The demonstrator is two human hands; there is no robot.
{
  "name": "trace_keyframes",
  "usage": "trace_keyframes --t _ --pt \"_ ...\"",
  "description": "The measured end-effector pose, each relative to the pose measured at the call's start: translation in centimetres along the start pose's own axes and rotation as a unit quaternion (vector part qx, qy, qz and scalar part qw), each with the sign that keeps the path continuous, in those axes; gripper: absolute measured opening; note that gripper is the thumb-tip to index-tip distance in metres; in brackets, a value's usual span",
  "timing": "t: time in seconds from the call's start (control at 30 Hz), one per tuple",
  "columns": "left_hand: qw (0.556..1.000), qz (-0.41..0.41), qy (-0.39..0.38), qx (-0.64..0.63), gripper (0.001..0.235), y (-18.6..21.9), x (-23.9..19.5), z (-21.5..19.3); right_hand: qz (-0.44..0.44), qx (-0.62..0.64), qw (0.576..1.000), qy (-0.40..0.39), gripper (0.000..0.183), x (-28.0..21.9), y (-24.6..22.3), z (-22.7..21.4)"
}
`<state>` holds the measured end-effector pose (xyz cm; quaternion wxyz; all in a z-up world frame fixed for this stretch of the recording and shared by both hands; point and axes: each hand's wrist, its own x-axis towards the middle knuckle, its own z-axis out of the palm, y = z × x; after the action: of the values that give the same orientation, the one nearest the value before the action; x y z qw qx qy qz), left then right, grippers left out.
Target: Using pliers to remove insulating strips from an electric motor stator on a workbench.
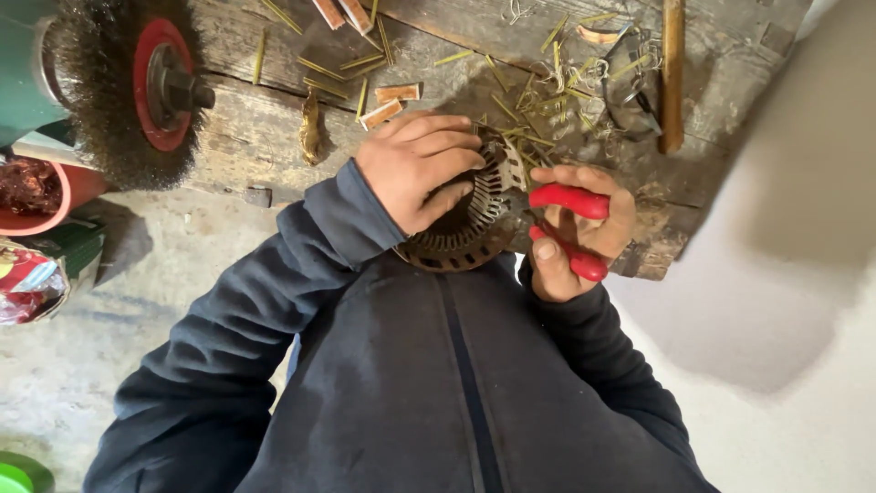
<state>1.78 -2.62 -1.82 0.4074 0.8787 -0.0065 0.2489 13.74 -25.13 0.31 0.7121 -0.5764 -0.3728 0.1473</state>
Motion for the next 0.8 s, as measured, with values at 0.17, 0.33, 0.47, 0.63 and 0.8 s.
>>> trace_keyframes --t 0.17,0.33,0.47,0.63,0.8 --pt "1.0 -0.005 0.003 0.004 0.025 0.2 0.1 -0.2 0.007 0.015 1.0 -0.026 0.073 0.3 0.2 0.2" --pt "1.0 -0.014 0.005 0.007 0.022 0.2 0.0 0.1 -0.02 0.057 0.998 -0.024 0.077 -0.6 1.1 0.7" --pt "1.0 -0.016 -0.007 0.018 0.026 0.2 0.8 -0.2 -0.026 0.078 0.994 0.066 0.071 -0.6 1.8 1.2" --pt "0.996 -0.021 -0.067 0.05 0.047 1.2 1.6 -0.5 -0.045 0.087 0.989 0.114 0.048 1.8 1.1 1.9" --pt "0.979 -0.036 -0.178 0.09 0.118 3.8 1.7 3.5 0.005 0.05 0.999 -0.005 0.033 2.7 0.5 2.0"
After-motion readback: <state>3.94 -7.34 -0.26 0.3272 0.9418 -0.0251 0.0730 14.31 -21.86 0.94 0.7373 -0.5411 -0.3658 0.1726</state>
